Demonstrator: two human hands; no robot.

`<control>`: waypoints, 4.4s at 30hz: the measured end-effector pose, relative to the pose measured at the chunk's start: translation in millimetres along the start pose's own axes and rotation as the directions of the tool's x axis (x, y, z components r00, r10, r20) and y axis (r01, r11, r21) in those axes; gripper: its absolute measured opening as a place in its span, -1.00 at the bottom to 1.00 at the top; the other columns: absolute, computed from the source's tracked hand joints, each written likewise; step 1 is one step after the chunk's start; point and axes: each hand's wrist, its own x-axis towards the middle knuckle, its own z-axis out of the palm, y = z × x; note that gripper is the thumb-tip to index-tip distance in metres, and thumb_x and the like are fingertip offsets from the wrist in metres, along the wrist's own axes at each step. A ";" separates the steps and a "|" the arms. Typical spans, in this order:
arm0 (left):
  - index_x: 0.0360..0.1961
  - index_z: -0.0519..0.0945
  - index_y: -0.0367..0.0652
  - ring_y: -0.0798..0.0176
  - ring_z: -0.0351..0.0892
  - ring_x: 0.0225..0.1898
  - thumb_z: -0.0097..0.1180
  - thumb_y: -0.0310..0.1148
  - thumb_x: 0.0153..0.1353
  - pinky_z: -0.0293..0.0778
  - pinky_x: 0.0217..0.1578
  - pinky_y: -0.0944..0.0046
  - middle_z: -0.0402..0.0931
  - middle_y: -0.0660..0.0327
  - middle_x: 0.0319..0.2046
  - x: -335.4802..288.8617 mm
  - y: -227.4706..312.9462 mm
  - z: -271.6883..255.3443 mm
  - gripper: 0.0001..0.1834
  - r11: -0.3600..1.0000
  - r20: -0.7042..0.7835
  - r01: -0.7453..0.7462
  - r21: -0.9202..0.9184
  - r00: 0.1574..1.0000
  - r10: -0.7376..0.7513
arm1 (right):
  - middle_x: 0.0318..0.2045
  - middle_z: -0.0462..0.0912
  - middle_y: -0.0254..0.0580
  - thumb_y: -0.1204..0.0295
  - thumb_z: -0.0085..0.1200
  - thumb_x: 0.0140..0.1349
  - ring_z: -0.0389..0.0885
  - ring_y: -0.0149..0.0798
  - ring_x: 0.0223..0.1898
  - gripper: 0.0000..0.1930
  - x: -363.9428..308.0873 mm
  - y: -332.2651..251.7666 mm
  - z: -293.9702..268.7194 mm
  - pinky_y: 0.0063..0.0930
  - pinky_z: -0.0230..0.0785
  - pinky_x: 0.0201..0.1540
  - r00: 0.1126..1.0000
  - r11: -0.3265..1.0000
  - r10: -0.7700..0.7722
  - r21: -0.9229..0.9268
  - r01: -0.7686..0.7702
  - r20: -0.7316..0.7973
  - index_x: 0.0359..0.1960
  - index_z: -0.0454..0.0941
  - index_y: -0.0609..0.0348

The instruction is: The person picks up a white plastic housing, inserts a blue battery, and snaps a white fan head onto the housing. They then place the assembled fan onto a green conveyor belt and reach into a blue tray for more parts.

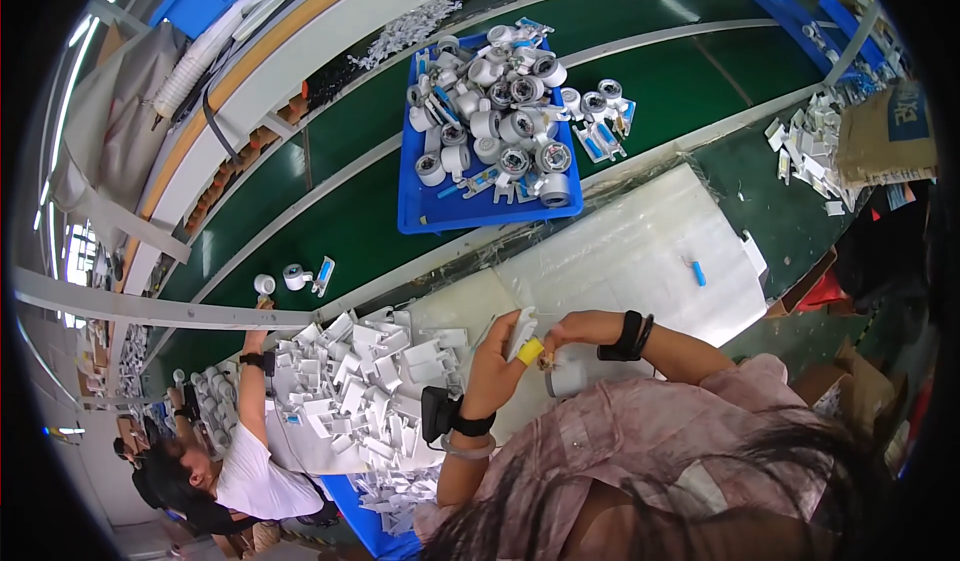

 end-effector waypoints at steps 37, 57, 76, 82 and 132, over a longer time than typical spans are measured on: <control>0.07 0.29 -0.27 0.44 0.37 -0.57 -0.23 -0.56 0.12 0.36 -0.58 0.42 0.43 0.23 -0.45 -18.2 20.2 53.4 -0.57 0.967 -0.010 -0.045 -0.249 0.999 0.044 | -0.36 0.49 -0.30 0.59 0.31 -0.13 0.42 -0.18 -0.34 -0.71 -45.1 -43.8 71.0 -0.36 0.30 -0.23 0.450 0.116 -0.891 -0.987 0.112 -0.053 -0.30 0.63 0.02; 0.13 0.33 -0.32 0.23 0.45 -0.32 -0.07 -0.46 0.28 0.36 -0.30 0.36 0.48 0.11 -0.30 -20.2 9.5 65.7 -0.60 0.995 -0.096 -0.095 -0.039 0.991 0.091 | -0.43 0.49 -0.25 0.63 0.33 -0.26 0.39 -0.12 -0.38 -0.66 -51.2 -55.3 78.6 -0.34 0.27 -0.30 0.463 -0.023 -0.886 -1.000 -0.018 0.012 -0.35 0.60 0.10; 0.13 0.37 -0.31 0.24 0.58 -0.36 0.00 -0.49 0.25 0.47 -0.28 0.33 0.57 0.03 -0.29 -18.6 6.1 63.9 -0.59 0.998 -0.061 0.002 -0.061 0.998 -0.006 | -0.42 0.50 -0.23 0.59 0.28 -0.16 0.49 -0.17 -0.42 -0.75 -49.6 -59.4 75.8 -0.34 0.40 -0.31 0.480 -0.033 -0.874 -0.995 0.095 0.075 -0.36 0.59 0.19; 0.21 0.30 -0.26 0.44 0.47 -0.44 0.16 -0.38 0.21 0.42 -0.38 0.42 0.54 0.15 -0.23 -19.6 15.0 65.4 -0.44 0.994 -0.031 -0.061 -0.094 0.998 0.058 | -0.41 0.52 -0.23 0.57 0.30 -0.22 0.51 -0.20 -0.43 -0.70 -56.4 -59.9 69.3 -0.36 0.42 -0.30 0.449 -0.145 -0.869 -0.974 0.172 0.208 -0.35 0.59 0.22; -0.04 0.43 -0.22 0.39 0.45 -0.68 -0.23 -0.34 0.39 0.37 -0.69 0.40 0.55 0.19 -0.46 18.5 -31.9 -2.6 -0.74 0.973 -0.179 0.158 -0.169 0.966 -0.188 | -0.40 0.61 -0.16 0.38 0.18 0.15 0.60 -0.14 -0.41 -0.86 -29.0 -54.6 -10.1 -0.39 0.43 -0.37 0.692 0.498 -0.624 -0.867 -0.007 -0.363 -0.35 0.55 0.19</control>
